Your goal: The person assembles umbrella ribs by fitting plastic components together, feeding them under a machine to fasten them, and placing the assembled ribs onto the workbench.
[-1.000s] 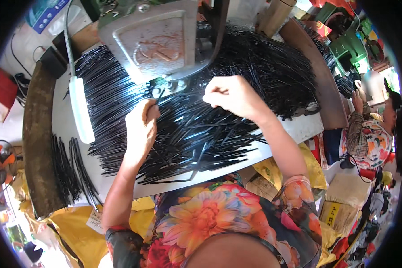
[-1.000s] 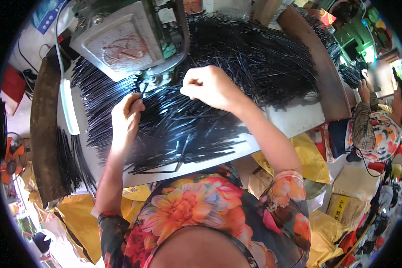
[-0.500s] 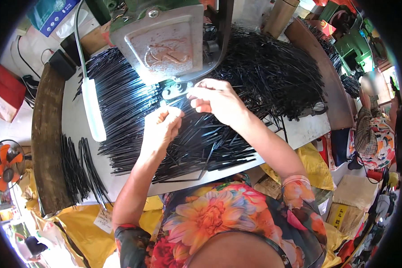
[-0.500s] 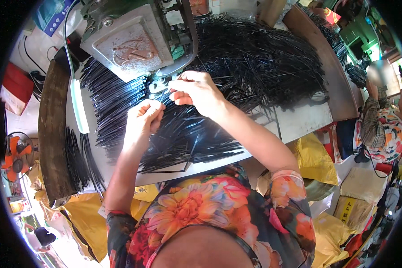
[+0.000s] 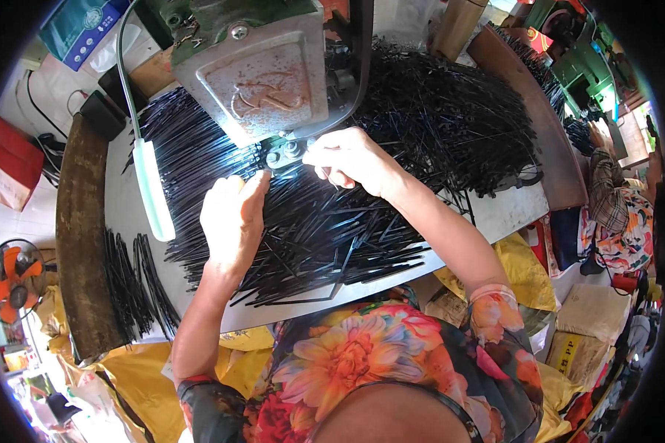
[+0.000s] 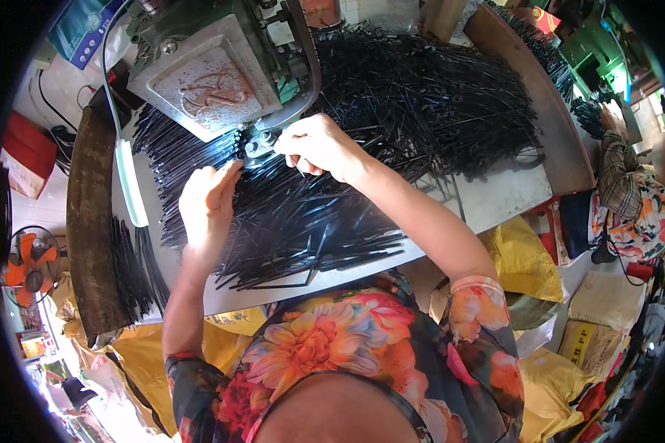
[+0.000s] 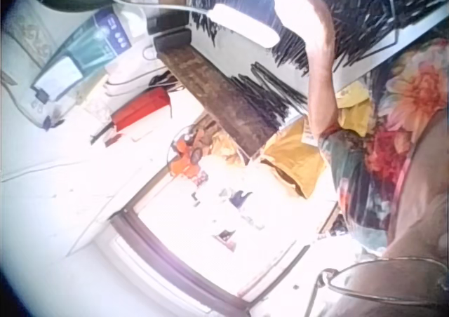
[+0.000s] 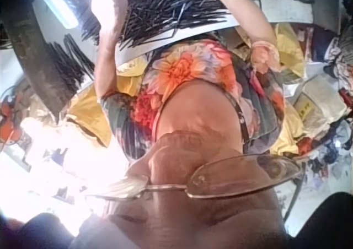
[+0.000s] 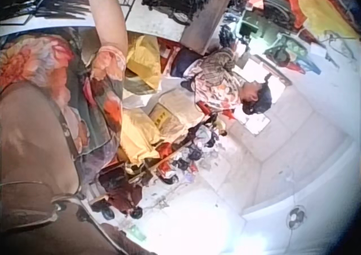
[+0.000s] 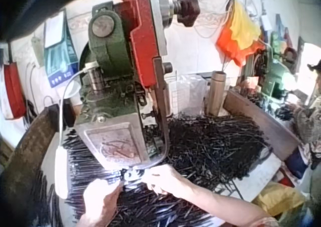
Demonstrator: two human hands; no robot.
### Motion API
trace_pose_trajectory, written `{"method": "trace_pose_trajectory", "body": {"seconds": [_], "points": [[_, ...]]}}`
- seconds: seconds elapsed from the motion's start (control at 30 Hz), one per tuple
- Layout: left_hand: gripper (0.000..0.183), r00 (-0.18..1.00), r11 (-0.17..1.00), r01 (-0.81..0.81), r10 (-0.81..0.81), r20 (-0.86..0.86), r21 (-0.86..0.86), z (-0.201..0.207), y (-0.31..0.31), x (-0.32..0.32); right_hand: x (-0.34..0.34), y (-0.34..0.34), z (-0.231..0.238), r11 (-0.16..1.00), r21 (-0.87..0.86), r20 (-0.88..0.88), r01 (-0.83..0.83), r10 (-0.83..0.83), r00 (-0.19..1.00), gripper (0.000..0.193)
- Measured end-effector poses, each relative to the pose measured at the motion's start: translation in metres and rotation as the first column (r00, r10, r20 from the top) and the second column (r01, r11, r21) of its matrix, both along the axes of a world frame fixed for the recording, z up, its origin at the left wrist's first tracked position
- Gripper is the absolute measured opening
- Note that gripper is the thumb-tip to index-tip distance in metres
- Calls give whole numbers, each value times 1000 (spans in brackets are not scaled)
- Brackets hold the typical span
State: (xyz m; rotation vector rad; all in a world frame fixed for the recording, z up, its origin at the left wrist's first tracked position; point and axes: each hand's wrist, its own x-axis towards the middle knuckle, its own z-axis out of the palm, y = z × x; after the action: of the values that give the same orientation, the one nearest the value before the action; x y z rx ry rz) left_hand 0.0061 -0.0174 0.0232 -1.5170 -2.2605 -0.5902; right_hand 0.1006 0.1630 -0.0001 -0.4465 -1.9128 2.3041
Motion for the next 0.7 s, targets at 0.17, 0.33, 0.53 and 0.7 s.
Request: {"method": "trace_pose_trajectory", "body": {"seconds": [0.17,0.33,0.53,0.7], "points": [[13,800,989,49,-124,587,142,-13,-4,2,-6,-1,-2,997,81,-1,4,-4,1000,18],[16,817,998,26,-52,575,53,-17,6,-4,-8,0,-5,994,107,-24,16,-13,1000,18],[17,842,978,-36,-82,533,206,-41,18,-19,-9,-5,-5,998,24,-88,64,-61,994,19],[13,838,973,-42,-88,538,225,-42,22,-19,-10,-2,-6,998,37,-69,45,-43,997,19]]}}
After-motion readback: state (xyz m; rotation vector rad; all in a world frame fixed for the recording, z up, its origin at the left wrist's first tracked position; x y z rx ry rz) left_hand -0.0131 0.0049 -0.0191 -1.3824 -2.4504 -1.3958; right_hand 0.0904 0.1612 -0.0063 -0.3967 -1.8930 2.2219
